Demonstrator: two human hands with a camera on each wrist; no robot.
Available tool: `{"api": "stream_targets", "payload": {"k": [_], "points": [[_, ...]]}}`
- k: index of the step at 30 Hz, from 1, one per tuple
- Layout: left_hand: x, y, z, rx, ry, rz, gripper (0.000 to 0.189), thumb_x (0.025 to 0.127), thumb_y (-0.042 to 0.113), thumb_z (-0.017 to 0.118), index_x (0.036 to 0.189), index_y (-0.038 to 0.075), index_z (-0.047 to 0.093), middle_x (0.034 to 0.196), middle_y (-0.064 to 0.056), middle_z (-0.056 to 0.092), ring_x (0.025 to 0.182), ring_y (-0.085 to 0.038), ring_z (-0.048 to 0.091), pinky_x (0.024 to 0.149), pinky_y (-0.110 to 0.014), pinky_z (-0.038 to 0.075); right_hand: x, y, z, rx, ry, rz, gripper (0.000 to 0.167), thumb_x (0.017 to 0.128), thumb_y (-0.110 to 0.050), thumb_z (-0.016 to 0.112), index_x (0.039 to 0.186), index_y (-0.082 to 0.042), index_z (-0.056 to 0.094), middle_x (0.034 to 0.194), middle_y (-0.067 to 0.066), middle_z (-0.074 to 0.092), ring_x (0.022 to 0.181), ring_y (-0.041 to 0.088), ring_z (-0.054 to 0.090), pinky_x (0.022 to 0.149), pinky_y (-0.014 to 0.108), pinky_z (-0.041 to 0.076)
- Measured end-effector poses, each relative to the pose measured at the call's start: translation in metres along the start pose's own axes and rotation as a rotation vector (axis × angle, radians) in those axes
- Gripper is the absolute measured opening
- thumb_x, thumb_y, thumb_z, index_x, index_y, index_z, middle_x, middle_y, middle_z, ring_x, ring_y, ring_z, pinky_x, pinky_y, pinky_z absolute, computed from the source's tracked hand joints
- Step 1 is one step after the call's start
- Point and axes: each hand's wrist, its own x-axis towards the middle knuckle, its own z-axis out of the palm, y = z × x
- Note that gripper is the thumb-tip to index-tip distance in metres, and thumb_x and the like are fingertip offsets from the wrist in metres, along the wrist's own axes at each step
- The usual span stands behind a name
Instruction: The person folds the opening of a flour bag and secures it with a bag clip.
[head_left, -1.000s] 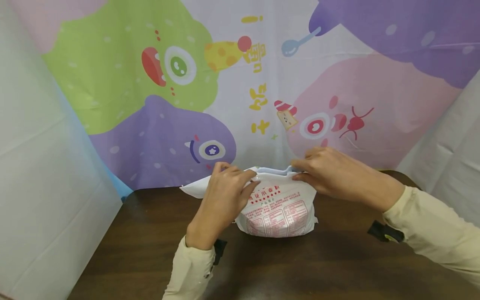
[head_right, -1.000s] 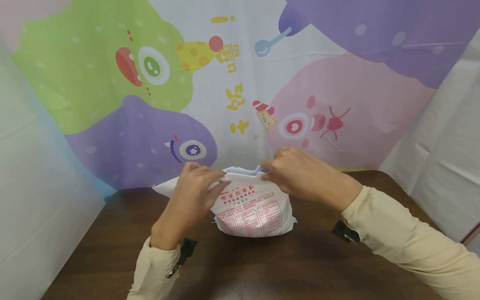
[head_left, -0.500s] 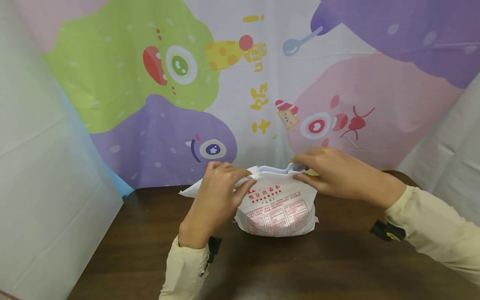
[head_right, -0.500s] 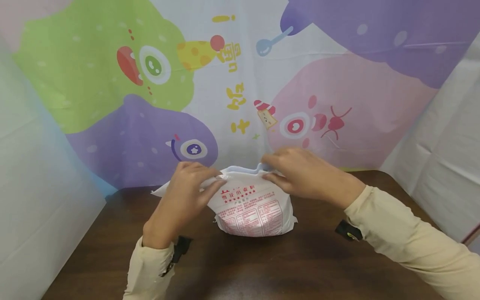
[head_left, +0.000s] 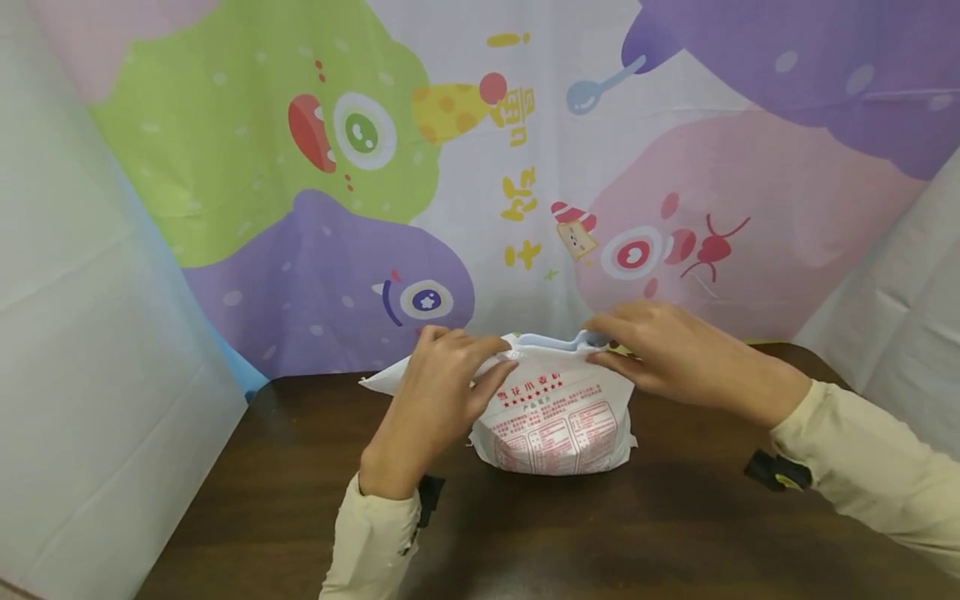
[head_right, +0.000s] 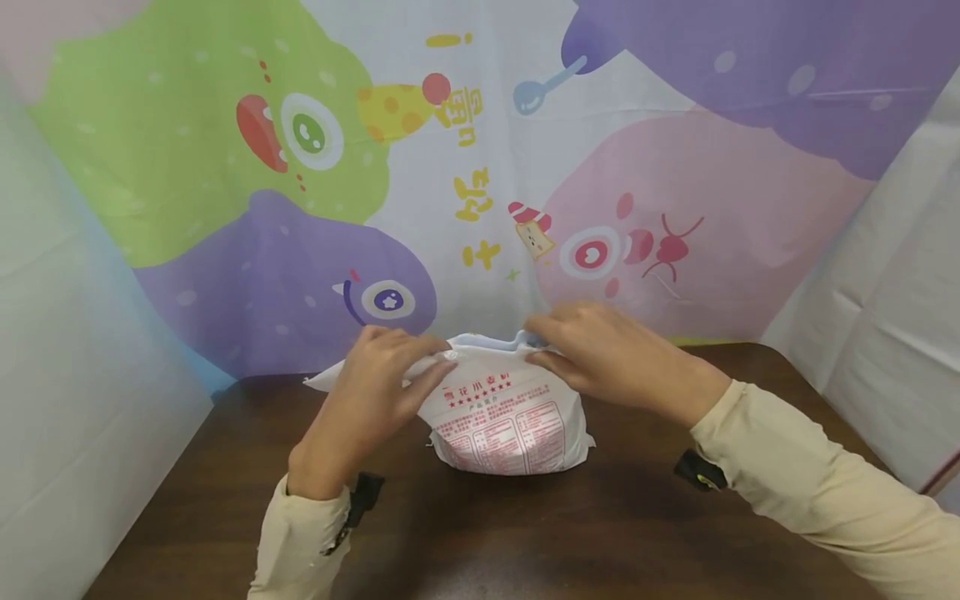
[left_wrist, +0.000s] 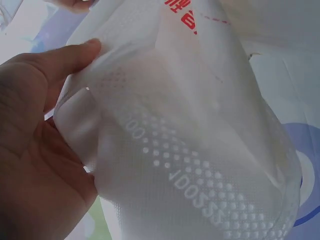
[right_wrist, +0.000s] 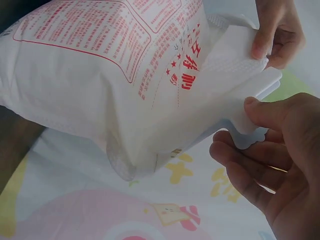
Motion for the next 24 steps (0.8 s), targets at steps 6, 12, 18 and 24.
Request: {"api": "stream_targets", "payload": {"k": [6, 12, 18, 24], "points": [[0.0008, 0.0031, 0.0043, -0.012, 0.057, 0.043, 0.003, 0.089, 0.008, 0.072, 0.090, 0.009, 0.074, 0.077, 0.002, 0.072, 0.072, -0.016, 0.063, 0.081, -0.040, 0.042, -0.0028, 0.0017, 0.0007, 0.010, 0.039, -0.028, 0.027, 0.084, -0.016, 0.080, 0.108, -0.008, 0.070, 0.081, -0.003, 0.064, 0.067, 0.009, 0.056, 0.059, 0.027, 0.050], [0.0017, 0.0053, 0.0048, -0.003, 0.065, 0.069, 0.018, 0.093, 0.008, 0.065, 0.075, 0.011, 0.066, 0.064, 0.004, 0.063, 0.063, -0.014, 0.055, 0.081, -0.039, 0.042, -0.0056, 0.0032, -0.0003, 0.044, 0.081, -0.074, 0.025, 0.084, -0.014, 0.079, 0.107, -0.011, 0.071, 0.076, -0.008, 0.058, 0.064, 0.004, 0.051, 0.056, 0.022, 0.047], [0.0016, 0.0053, 0.0050, -0.007, 0.055, 0.066, 0.018, 0.094, 0.007, 0.065, 0.075, 0.011, 0.065, 0.065, 0.004, 0.064, 0.064, -0.014, 0.056, 0.080, -0.038, 0.042, -0.0074, 0.0034, -0.0024, 0.061, 0.102, -0.129, 0.014, 0.093, -0.023, 0.072, 0.104, -0.015, 0.068, 0.070, -0.011, 0.049, 0.062, 0.003, 0.045, 0.053, 0.019, 0.041], [0.0012, 0.0032, 0.0053, -0.011, 0.068, 0.065, 0.008, 0.092, 0.005, 0.069, 0.085, 0.008, 0.072, 0.070, 0.003, 0.069, 0.066, -0.015, 0.060, 0.082, -0.040, 0.043, -0.0058, 0.0033, -0.0036, 0.033, 0.081, -0.113, 0.020, 0.084, -0.011, 0.079, 0.098, -0.015, 0.066, 0.068, -0.010, 0.047, 0.061, 0.004, 0.044, 0.054, 0.020, 0.041]]}}
